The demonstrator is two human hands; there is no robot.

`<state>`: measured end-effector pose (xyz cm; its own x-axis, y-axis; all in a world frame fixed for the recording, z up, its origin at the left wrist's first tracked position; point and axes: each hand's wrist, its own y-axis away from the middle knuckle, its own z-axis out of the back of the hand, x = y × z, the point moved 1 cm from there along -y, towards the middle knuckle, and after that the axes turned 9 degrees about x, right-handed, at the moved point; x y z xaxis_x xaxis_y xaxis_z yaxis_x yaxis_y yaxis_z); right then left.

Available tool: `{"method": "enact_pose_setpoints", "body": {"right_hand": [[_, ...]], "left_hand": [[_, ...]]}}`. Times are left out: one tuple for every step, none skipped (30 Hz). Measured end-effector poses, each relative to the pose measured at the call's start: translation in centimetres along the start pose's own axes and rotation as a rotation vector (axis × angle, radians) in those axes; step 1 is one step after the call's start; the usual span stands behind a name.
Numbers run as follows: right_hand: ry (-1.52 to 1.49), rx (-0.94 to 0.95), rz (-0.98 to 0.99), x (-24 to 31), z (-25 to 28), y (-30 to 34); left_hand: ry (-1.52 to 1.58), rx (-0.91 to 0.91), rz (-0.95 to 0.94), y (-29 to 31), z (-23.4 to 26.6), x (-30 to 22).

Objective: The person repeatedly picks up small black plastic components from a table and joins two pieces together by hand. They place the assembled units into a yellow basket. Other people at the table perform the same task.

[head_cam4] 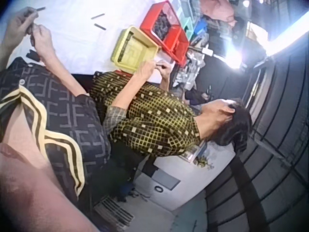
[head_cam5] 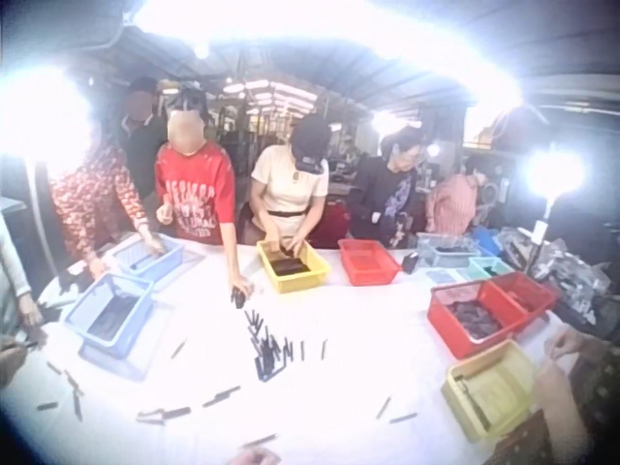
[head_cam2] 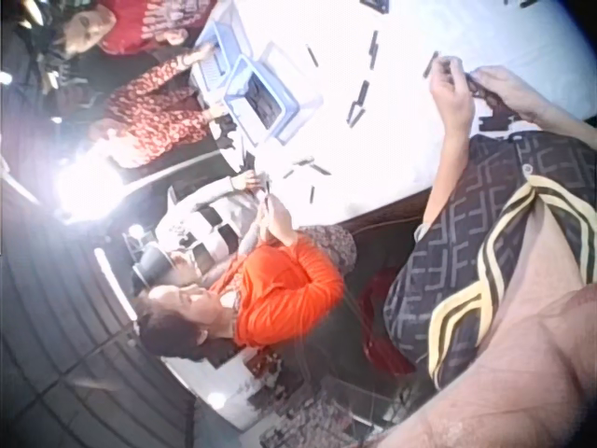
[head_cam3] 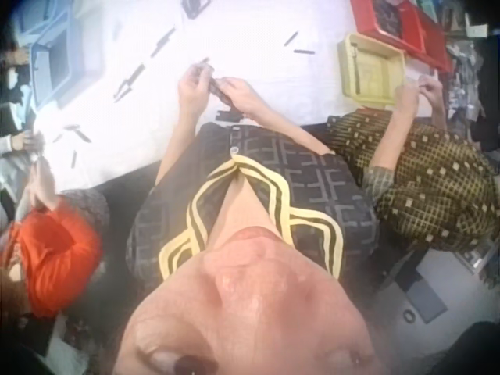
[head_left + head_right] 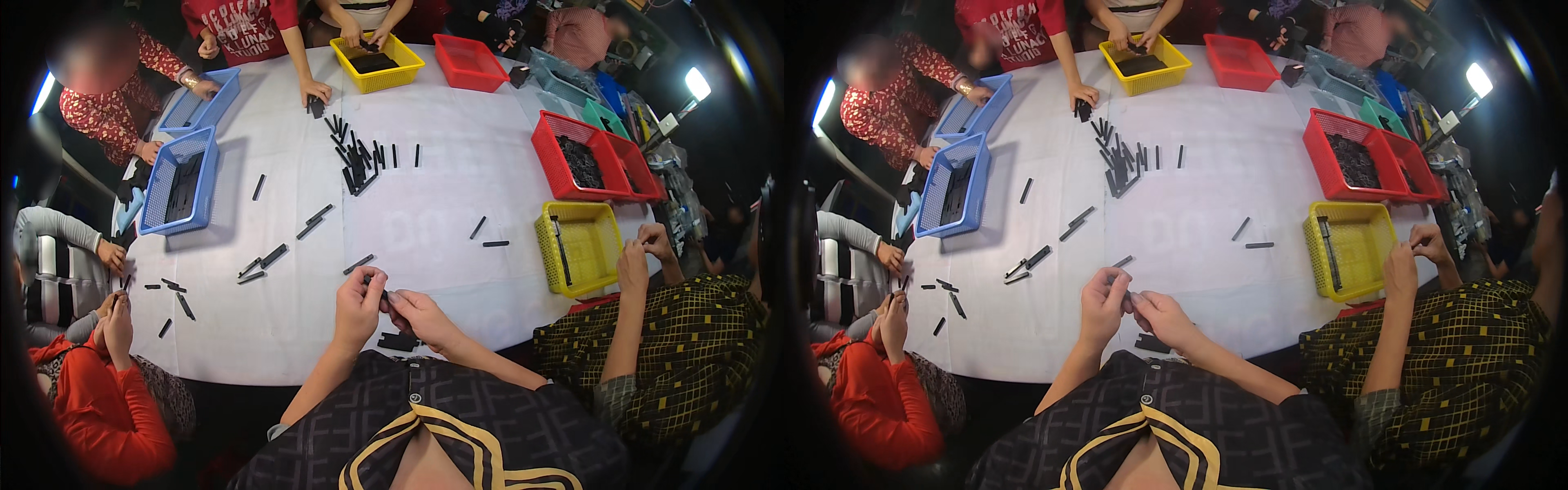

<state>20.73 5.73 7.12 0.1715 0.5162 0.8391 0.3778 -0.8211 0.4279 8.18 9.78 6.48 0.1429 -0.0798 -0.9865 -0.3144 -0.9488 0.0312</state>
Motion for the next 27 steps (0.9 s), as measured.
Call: {"method": "enact_pose_setpoints", "body": {"right_hand": [[0.017, 0.002, 0.028, -0.4, 0.1, -0.3], [0.034, 0.004, 0.056, -0.7, 0.1, -0.4], [0.032, 0.002, 0.084, -0.8, -0.2, -0.5], [0.039, 0.002, 0.083, -0.6, -0.3, -0.3], [0.046, 0.001, 0.081, -0.3, -0.6, 0.0], [0.05, 0.0, 0.08, -0.1, -0.7, 0.1], [0.078, 0.01, 0.079, -0.3, -0.6, 0.2], [0.105, 0.019, 0.078, -0.7, -0.4, 0.4], [0.135, 0.028, 0.075, -1.0, -0.3, 0.5], [0.12, 0.029, 0.074, -1.1, -0.2, 0.5], [0.105, 0.029, 0.072, -1.2, -0.2, 0.5], [0.09, 0.031, 0.071, -1.2, -0.2, 0.4], [0.083, 0.03, 0.093, -0.9, -0.3, 0.3], [0.076, 0.028, 0.115, -0.5, -0.6, 0.1], [0.068, 0.023, 0.138, -0.2, -0.7, 0.1], [0.002, 0.035, 0.121, -0.2, -0.4, -0.1], [-0.063, 0.047, 0.105, -0.5, 0.1, -0.5], [-0.129, 0.062, 0.087, -0.7, 0.5, -0.6], [-0.198, 0.091, 0.065, -0.6, 0.6, -0.6], [-0.267, 0.121, 0.041, -0.4, 0.8, -0.5], [-0.339, 0.155, 0.009, -0.4, 0.6, -0.3], [-0.381, 0.18, -0.029, -0.2, 0.5, -0.1], [-0.422, 0.206, -0.069, 0.3, 0.4, 0.1], [-0.471, 0.24, -0.123, 0.4, 0.2, 0.2], [-0.524, 0.25, -0.156, 0.4, -0.1, 0.3], [-0.553, 0.269, -0.155, 0.6, -0.2, 0.3], [-0.572, 0.282, -0.154, 0.8, -0.2, 0.4]], "left_hand": [[-0.003, 0.012, -0.028, 0.1, -0.2, 0.1], [0.017, 0.013, -0.028, 0.2, -0.1, 0.1], [0.038, 0.014, -0.027, 0.2, 0.1, 0.1], [0.058, 0.015, -0.026, 0.3, 0.3, 0.1], [0.06, 0.0, -0.02, 0.4, 0.6, 0.2], [0.059, -0.015, -0.014, 0.4, 0.9, 0.3], [0.058, -0.03, -0.007, 0.4, 1.2, 0.3], [0.053, -0.025, 0.005, 0.4, 1.4, 0.3], [0.049, -0.023, 0.016, 0.5, 1.6, 0.3], [0.045, -0.02, 0.028, 0.4, 1.6, 0.3], [0.042, -0.005, 0.027, 0.4, 1.5, 0.2], [0.038, 0.008, 0.026, 0.4, 1.4, -0.1], [0.033, 0.021, 0.025, 0.3, 1.3, -0.2], [0.028, 0.04, 0.022, 0.3, 1.0, -0.2], [0.024, 0.062, 0.019, 0.3, 0.5, -0.1], [0.019, 0.083, 0.015, 0.3, 0.3, 0.0], [0.108, 0.125, 0.013, 0.1, 0.4, 0.0], [0.086, 0.13, -0.018, 0.1, 0.2, -0.4], [0.064, 0.134, -0.048, 0.2, -0.1, -1.1], [0.043, 0.137, -0.079, 0.1, -0.3, -1.5], [0.057, 0.141, -0.045, 0.2, 0.0, -1.2], [0.072, 0.144, -0.012, 0.1, 0.5, -0.7], [0.087, 0.144, 0.022, 0.0, 0.9, -0.3], [0.104, 0.147, 0.047, 0.0, 1.2, -0.1], [0.121, 0.145, 0.079, -0.2, 1.1, 0.1], [0.139, 0.141, 0.11, -0.3, 1.1, 0.2], [0.155, 0.155, 0.119, -0.3, 1.0, 0.0]]}}
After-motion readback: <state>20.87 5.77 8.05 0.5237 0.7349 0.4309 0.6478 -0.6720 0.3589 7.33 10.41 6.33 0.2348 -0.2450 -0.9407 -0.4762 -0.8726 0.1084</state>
